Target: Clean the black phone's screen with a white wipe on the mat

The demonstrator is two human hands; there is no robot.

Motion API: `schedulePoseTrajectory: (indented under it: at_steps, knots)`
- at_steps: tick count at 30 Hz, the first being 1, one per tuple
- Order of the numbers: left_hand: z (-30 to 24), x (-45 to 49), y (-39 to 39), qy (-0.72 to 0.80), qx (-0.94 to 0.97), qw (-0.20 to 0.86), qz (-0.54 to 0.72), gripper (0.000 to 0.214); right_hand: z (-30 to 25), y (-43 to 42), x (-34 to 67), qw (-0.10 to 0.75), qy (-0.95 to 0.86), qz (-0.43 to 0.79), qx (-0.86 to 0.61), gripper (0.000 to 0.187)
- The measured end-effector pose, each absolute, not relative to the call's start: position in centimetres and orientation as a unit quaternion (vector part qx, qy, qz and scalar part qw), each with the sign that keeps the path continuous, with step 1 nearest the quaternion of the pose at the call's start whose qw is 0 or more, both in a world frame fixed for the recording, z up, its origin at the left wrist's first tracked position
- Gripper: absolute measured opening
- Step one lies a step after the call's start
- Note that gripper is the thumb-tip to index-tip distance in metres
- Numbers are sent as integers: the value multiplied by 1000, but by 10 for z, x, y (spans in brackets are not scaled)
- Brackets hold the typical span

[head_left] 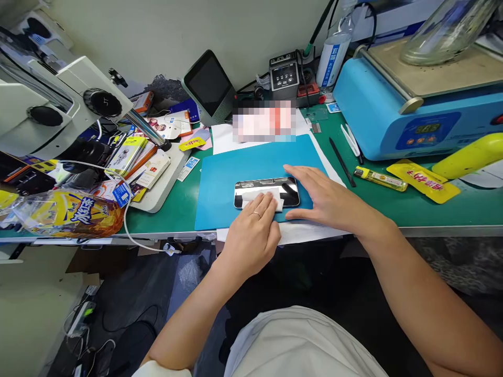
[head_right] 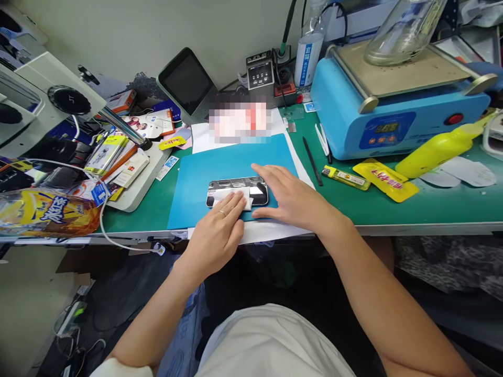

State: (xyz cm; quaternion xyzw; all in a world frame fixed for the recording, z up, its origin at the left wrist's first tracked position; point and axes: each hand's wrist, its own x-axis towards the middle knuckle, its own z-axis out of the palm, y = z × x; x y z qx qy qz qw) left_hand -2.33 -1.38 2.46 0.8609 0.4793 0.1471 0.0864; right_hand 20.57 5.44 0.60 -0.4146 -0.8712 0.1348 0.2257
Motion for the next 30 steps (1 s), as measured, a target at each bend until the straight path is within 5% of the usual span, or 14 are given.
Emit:
schedulePoseTrajectory:
  at_steps: [8,18,30]
  knots:
    - [33,6,35,429,890,110,106,50,4,54,206,240,-867,151,-411,93]
    - [34,-28,-2,458,873,125,110,51,8,54,206,224,-863,166,-421,114]
    - [33,2,37,419,895,109,105,50,5,54,206,234,-857,165,-428,108]
